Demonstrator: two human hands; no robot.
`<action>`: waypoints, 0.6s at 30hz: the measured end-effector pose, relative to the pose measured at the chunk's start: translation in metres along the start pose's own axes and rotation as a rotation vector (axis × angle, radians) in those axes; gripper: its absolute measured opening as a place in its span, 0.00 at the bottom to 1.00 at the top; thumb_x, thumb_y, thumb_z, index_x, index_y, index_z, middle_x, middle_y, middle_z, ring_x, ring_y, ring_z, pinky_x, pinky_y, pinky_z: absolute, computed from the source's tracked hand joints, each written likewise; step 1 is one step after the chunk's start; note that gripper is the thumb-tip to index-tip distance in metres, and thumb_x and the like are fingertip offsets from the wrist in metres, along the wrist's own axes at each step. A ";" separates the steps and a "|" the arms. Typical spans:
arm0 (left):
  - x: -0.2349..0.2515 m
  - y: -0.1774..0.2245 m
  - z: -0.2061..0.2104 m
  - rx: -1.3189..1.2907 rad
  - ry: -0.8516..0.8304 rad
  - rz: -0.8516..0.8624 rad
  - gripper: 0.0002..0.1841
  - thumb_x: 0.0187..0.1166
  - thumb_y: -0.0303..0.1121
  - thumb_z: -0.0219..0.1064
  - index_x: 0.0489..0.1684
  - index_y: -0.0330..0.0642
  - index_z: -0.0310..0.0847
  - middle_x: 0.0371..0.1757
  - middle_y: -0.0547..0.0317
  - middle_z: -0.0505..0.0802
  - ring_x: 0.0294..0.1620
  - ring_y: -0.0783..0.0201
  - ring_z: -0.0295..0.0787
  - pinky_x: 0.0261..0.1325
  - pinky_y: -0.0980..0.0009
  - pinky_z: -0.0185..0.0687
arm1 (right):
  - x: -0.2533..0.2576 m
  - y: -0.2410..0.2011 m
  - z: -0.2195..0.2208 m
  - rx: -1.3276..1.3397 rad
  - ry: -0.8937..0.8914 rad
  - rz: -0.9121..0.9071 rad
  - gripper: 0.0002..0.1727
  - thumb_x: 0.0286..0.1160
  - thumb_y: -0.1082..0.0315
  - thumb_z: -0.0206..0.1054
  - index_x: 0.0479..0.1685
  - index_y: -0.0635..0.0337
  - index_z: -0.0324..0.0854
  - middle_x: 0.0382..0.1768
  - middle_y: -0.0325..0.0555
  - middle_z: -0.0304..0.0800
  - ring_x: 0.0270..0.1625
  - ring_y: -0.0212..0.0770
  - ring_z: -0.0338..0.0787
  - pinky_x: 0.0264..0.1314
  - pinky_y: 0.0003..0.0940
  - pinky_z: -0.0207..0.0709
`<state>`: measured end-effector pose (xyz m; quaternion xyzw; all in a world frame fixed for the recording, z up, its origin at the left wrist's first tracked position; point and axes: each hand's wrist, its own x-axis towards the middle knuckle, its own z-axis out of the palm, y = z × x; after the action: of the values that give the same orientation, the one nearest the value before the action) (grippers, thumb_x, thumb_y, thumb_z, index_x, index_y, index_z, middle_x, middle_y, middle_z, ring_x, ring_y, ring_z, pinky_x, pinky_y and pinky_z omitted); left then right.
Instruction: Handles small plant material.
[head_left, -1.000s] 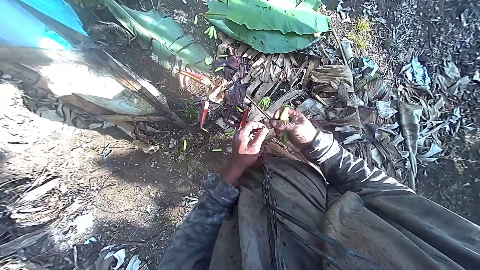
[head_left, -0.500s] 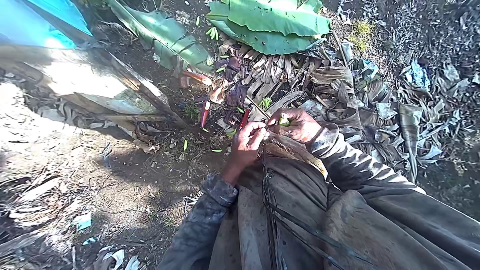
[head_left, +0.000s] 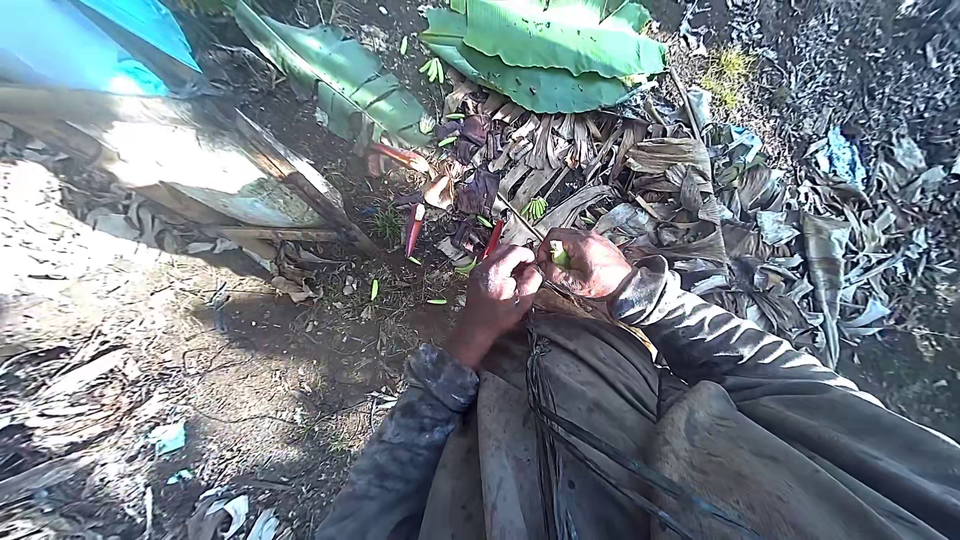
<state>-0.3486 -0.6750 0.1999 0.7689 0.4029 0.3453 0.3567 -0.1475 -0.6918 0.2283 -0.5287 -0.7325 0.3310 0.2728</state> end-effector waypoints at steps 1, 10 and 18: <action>0.000 0.001 0.001 0.028 0.013 -0.004 0.04 0.72 0.31 0.67 0.38 0.45 0.86 0.41 0.61 0.91 0.37 0.70 0.89 0.38 0.68 0.89 | -0.001 -0.001 0.002 -0.029 0.003 -0.002 0.10 0.68 0.62 0.67 0.36 0.60 0.85 0.34 0.48 0.86 0.35 0.46 0.87 0.37 0.50 0.80; -0.005 -0.004 0.004 0.023 0.048 -0.085 0.02 0.74 0.33 0.66 0.36 0.48 0.83 0.31 0.64 0.88 0.27 0.71 0.85 0.30 0.68 0.85 | 0.001 0.000 0.016 -0.072 0.129 -0.027 0.12 0.68 0.62 0.68 0.39 0.63 0.87 0.36 0.51 0.89 0.34 0.47 0.89 0.36 0.51 0.83; -0.006 -0.007 -0.004 0.011 0.041 -0.070 0.04 0.74 0.34 0.67 0.38 0.46 0.84 0.34 0.63 0.90 0.31 0.71 0.87 0.34 0.67 0.88 | 0.016 -0.002 -0.002 -0.092 -0.043 -0.140 0.11 0.68 0.62 0.69 0.39 0.60 0.91 0.41 0.49 0.90 0.39 0.47 0.91 0.39 0.51 0.85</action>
<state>-0.3574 -0.6763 0.1950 0.7490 0.4389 0.3458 0.3561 -0.1524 -0.6766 0.2318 -0.4809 -0.7878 0.2884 0.2548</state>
